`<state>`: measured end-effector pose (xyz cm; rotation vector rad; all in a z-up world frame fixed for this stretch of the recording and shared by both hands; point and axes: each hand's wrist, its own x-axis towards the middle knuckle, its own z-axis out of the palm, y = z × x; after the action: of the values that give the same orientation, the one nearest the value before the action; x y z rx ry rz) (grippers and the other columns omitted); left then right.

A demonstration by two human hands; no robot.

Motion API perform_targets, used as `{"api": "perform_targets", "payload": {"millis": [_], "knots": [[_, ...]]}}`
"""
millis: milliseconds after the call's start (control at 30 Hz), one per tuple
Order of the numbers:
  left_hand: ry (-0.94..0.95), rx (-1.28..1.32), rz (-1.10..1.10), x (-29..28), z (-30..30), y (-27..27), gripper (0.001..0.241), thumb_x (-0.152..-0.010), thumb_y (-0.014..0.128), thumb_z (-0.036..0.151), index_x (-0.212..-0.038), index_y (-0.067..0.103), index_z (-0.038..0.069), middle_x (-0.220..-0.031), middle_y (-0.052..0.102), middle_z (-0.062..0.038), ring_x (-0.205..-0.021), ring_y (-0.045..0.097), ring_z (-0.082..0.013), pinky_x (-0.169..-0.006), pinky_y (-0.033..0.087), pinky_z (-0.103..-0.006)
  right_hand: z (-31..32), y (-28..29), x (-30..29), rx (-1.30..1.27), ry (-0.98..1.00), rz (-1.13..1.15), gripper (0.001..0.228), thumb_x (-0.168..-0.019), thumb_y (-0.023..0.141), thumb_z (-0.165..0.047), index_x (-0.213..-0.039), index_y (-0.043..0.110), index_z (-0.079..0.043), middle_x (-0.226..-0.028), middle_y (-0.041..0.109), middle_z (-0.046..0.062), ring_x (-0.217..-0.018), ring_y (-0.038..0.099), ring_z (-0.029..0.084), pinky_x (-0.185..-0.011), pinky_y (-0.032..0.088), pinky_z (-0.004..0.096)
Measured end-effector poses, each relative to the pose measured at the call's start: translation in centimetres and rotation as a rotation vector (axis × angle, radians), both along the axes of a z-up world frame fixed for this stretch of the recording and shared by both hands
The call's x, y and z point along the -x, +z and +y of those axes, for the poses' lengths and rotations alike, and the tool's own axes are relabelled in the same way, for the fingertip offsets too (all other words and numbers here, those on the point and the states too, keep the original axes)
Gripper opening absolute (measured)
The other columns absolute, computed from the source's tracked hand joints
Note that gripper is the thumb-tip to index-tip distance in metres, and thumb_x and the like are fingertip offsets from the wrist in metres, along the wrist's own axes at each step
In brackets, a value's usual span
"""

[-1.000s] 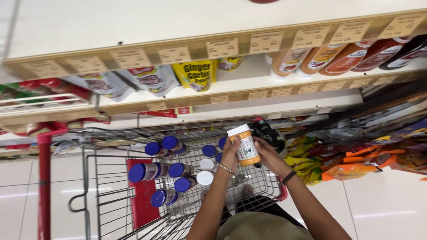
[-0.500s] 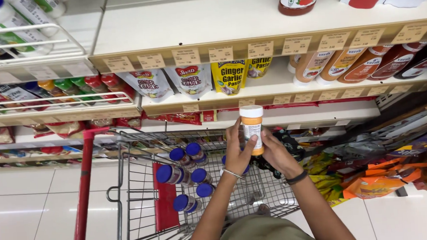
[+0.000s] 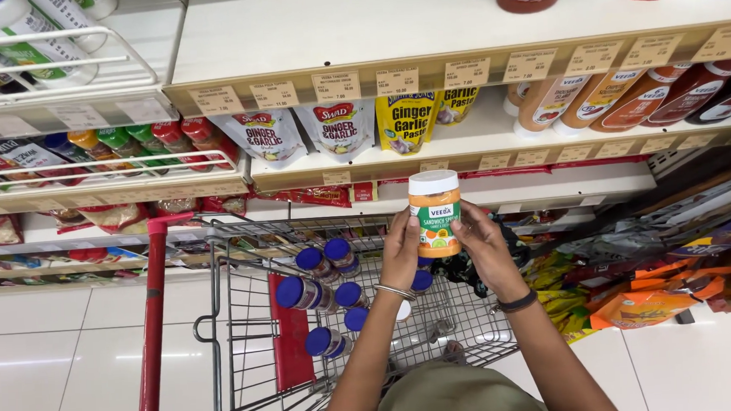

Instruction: Picking up sauce jars from a shopping cart, wiping them with a cloth, and organizing them on a store shelf.

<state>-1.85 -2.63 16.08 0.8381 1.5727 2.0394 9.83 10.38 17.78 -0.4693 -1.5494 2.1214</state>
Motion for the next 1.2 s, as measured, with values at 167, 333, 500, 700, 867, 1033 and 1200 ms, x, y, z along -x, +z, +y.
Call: {"api": "perform_targets", "payload": {"millis": [167,333,500,700,867,1033,1200], "knots": [[0.017,0.008,0.021,-0.1,0.0,0.0,0.053,-0.110,0.045,0.040,-0.136,0.059,-0.004,-0.128,0.060,-0.012,-0.121,0.060,-0.0202,-0.106,0.047,-0.0314,0.0,-0.9,-0.2,0.056,-0.002,0.028,0.055,-0.102,0.058,-0.017,-0.152,0.044,0.001,-0.143,0.057,0.013,-0.131,0.055,0.019,-0.108,0.048,0.036],[0.007,-0.008,-0.074,-0.1,-0.1,-0.1,0.055,-0.110,0.044,0.042,-0.139,0.059,-0.002,-0.128,0.060,-0.011,-0.121,0.061,-0.0201,-0.106,0.048,-0.0309,0.1,-1.3,-0.6,0.124,0.035,0.059,0.054,-0.102,0.056,-0.013,-0.153,0.043,0.002,-0.143,0.057,0.012,-0.129,0.056,0.020,-0.106,0.050,0.038],[-0.132,-0.088,-0.142,-0.5,-0.9,1.2,0.056,-0.099,0.058,0.014,-0.151,0.045,-0.002,-0.136,0.050,-0.010,-0.134,0.053,-0.0212,-0.114,0.046,-0.0347,0.0,-1.3,-0.7,0.108,0.045,0.075,0.055,-0.102,0.057,-0.013,-0.153,0.042,0.002,-0.142,0.058,0.014,-0.129,0.056,0.021,-0.107,0.049,0.038],[-0.116,-0.128,-0.146,-0.3,-0.2,-1.0,0.059,-0.097,0.059,0.006,-0.153,0.042,-0.003,-0.137,0.051,-0.011,-0.134,0.053,-0.0217,-0.113,0.046,-0.0344,-0.1,-1.0,-0.4,0.096,0.044,0.041,0.056,-0.102,0.056,-0.015,-0.154,0.042,0.000,-0.143,0.058,0.014,-0.128,0.057,0.020,-0.105,0.050,0.037],[-0.112,-0.120,-0.159,-0.3,-0.3,0.0,0.058,-0.097,0.059,0.006,-0.153,0.043,-0.004,-0.138,0.051,-0.011,-0.133,0.053,-0.0220,-0.112,0.047,-0.0349,-0.1,-1.1,-0.4,0.078,0.036,0.035,0.056,-0.103,0.056,-0.015,-0.155,0.042,-0.001,-0.142,0.058,0.015,-0.128,0.057,0.020,-0.105,0.051,0.037],[-0.131,-0.156,-0.209,-0.1,-0.3,2.1,0.061,-0.099,0.060,0.008,-0.155,0.039,-0.003,-0.147,0.048,-0.013,-0.139,0.050,-0.0216,-0.116,0.044,-0.0344,-0.3,0.9,0.0,0.041,0.036,0.079,0.057,-0.102,0.056,-0.016,-0.155,0.041,0.000,-0.149,0.054,0.015,-0.135,0.053,0.021,-0.111,0.047,0.038],[-0.126,-0.223,-0.187,0.9,0.1,5.1,0.069,-0.100,0.062,0.013,-0.159,0.029,-0.002,-0.155,0.046,-0.016,-0.140,0.049,-0.0234,-0.116,0.043,-0.0364,-1.0,5.0,0.9,-0.147,0.056,0.107,0.064,-0.100,0.060,-0.016,-0.158,0.035,-0.003,-0.158,0.045,0.012,-0.140,0.047,0.023,-0.113,0.043,0.039]]}}
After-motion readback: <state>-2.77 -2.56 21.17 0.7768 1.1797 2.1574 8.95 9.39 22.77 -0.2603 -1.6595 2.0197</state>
